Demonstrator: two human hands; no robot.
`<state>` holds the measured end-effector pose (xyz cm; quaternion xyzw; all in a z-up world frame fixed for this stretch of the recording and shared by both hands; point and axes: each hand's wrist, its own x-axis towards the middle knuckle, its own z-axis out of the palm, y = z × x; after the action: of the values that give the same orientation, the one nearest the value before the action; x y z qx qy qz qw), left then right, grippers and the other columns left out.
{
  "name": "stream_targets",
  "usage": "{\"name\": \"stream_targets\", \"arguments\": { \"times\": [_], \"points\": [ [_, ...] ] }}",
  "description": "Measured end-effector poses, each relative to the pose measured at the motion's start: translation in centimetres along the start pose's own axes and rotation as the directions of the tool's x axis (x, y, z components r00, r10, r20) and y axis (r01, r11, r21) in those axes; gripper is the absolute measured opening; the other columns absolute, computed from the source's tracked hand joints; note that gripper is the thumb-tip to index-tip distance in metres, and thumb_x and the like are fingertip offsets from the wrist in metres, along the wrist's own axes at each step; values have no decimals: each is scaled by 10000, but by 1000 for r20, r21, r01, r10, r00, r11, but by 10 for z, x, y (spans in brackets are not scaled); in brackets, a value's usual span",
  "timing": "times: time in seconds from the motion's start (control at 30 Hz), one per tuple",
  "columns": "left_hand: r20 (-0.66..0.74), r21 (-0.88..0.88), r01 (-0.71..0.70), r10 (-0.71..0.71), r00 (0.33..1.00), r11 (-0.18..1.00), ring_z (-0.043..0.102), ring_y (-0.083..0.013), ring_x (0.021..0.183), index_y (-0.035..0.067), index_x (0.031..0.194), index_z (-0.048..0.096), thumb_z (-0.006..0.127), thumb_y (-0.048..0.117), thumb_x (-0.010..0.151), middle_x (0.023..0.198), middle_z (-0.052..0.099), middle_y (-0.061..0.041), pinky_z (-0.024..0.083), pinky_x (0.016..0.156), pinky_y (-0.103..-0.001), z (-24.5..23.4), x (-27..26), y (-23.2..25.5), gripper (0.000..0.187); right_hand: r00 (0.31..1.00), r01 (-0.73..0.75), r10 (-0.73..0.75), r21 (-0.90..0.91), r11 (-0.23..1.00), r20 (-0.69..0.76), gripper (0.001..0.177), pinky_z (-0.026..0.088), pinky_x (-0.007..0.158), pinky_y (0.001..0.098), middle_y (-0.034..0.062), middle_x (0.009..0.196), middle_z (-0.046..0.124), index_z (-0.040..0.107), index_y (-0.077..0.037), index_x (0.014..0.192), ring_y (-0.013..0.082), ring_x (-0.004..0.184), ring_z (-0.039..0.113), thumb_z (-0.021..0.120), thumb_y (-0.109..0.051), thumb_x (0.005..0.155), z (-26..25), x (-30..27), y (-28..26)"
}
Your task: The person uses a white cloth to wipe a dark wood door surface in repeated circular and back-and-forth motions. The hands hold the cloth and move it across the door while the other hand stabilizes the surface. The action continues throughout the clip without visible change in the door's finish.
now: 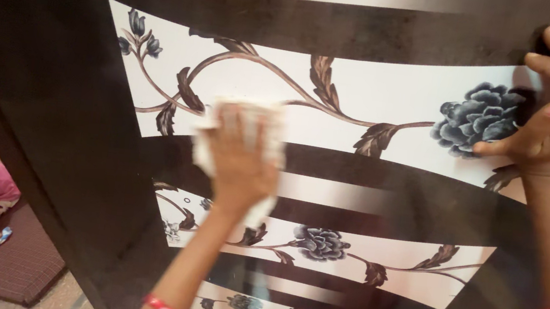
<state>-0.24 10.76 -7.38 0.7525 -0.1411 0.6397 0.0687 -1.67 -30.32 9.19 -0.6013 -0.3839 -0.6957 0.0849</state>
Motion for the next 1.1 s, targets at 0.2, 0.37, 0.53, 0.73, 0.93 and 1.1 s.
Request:
{"name": "stream_targets", "arguments": {
  "times": [0.2,0.37,0.53,0.73,0.93,1.1],
  "points": [
    [99,-110,-246,257,961,963,162,-339,1624,180,1670,214,556,439,1015,1732,158,-166,98,1249,-762,39,38,151,783,998,-62,62,21,998,-18,696,370,1203,533,224,1335,694,701,56,1151,424,1337,590,299,-512,1158,0,6,-10],
    [182,-150,-403,426,886,903,306,-353,1568,172,1683,289,571,485,1039,1756,208,-158,228,1292,-670,51,59,223,770,998,-49,49,-1,999,-40,693,392,1211,555,232,1305,706,709,56,1087,431,1338,600,309,-510,1118,-1,13,-15],
    [156,-99,-511,521,839,854,326,-335,1578,191,1686,298,556,576,1044,1747,215,-125,265,1261,-641,45,42,192,792,999,-22,21,-27,999,-35,699,404,1213,552,242,1279,709,712,71,1044,430,1318,602,313,-501,1085,0,11,-13],
    [131,-26,-369,369,920,929,157,-303,1615,219,1681,189,539,532,1045,1745,97,-123,118,1234,-712,26,5,80,791,999,-26,27,19,999,-30,699,394,1194,547,231,1356,710,718,45,1119,437,1367,604,290,-505,1163,1,3,-2],
    [62,114,-65,58,996,991,61,-413,1609,188,1685,172,491,439,1022,1739,50,-158,4,1253,-696,-10,-18,-40,778,1000,17,-17,-36,999,13,697,386,1208,543,263,1351,714,720,75,1113,450,1311,611,324,-499,1121,-1,-4,6],
    [-77,145,170,-161,984,975,-71,-397,1640,148,1705,67,425,340,1085,1765,-47,-138,-61,1311,-671,-27,-13,-100,741,1000,-1,2,-29,1000,13,700,353,1245,553,272,1385,698,726,71,1141,450,1361,594,324,-502,1142,2,-6,6]
  ]
}}
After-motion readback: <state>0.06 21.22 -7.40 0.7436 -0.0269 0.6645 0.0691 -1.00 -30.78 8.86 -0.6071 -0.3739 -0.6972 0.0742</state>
